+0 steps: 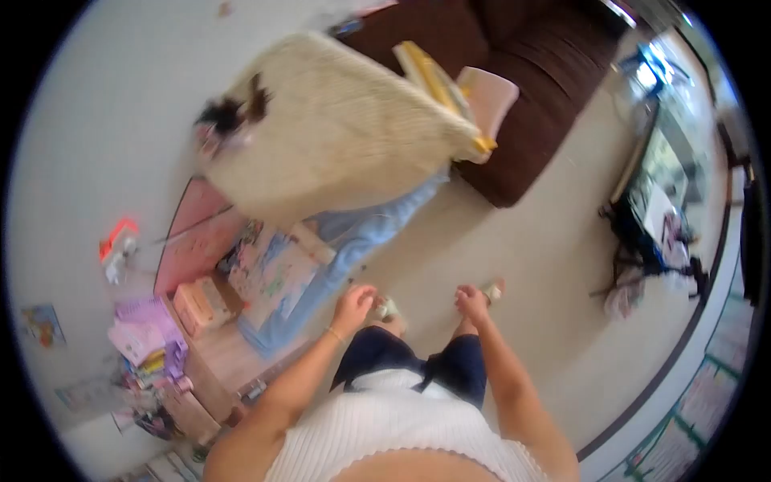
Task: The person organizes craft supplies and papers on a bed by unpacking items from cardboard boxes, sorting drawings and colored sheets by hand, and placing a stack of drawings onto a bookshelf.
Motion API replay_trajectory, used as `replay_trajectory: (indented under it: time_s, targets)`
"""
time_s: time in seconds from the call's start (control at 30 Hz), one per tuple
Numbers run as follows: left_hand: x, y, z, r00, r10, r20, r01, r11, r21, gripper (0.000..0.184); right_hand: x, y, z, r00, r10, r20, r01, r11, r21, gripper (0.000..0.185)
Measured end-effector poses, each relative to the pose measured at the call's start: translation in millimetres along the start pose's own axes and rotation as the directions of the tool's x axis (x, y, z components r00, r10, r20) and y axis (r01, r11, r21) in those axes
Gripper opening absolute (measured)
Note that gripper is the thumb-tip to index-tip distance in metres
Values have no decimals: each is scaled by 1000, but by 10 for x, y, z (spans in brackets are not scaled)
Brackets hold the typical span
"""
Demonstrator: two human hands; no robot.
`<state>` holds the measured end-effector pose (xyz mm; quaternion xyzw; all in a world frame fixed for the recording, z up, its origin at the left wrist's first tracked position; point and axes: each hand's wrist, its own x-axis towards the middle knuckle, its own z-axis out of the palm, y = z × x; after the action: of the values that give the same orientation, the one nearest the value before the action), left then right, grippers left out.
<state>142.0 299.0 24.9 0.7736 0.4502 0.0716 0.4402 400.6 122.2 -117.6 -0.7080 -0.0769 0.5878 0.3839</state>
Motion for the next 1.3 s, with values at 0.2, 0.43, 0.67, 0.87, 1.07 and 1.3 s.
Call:
replay_trajectory:
  time_s: [0.2, 0.43, 0.67, 0.87, 1.07, 1.3]
  targets:
    - [-397, -970, -654, 962, -190, -198, 187, 982, -36, 19, 423, -676, 1091, 985, -118, 130, 155, 931, -331, 33]
    - [-110, -2083, -487, 874, -271, -403, 285, 958, -28, 22, 1234, -1217, 2287, 735, -496, 463, 664, 383, -642, 48]
    - [496, -2821, -322, 815, -236, -529, 258, 966, -34, 48, 1897, -1158, 2913, 405, -512, 757, 885, 12, -465, 29]
    - [1198, -3044, -635, 909, 209, -360, -24, 889, 457, 67, 1866, -1942, 2316, 326, -696, 639, 945, 238, -223, 18]
    - [1776, -3123, -390, 827, 539, -159, -310, 673, 671, 58, 2316, -2038, 1898, 163, -874, 458, 984, 178, -10, 18]
    - [1989, -3342, -246, 868, 496, 33, -425, 706, 567, 40, 2775, -1580, 1805, 284, -834, 472, 922, 103, -374, 24]
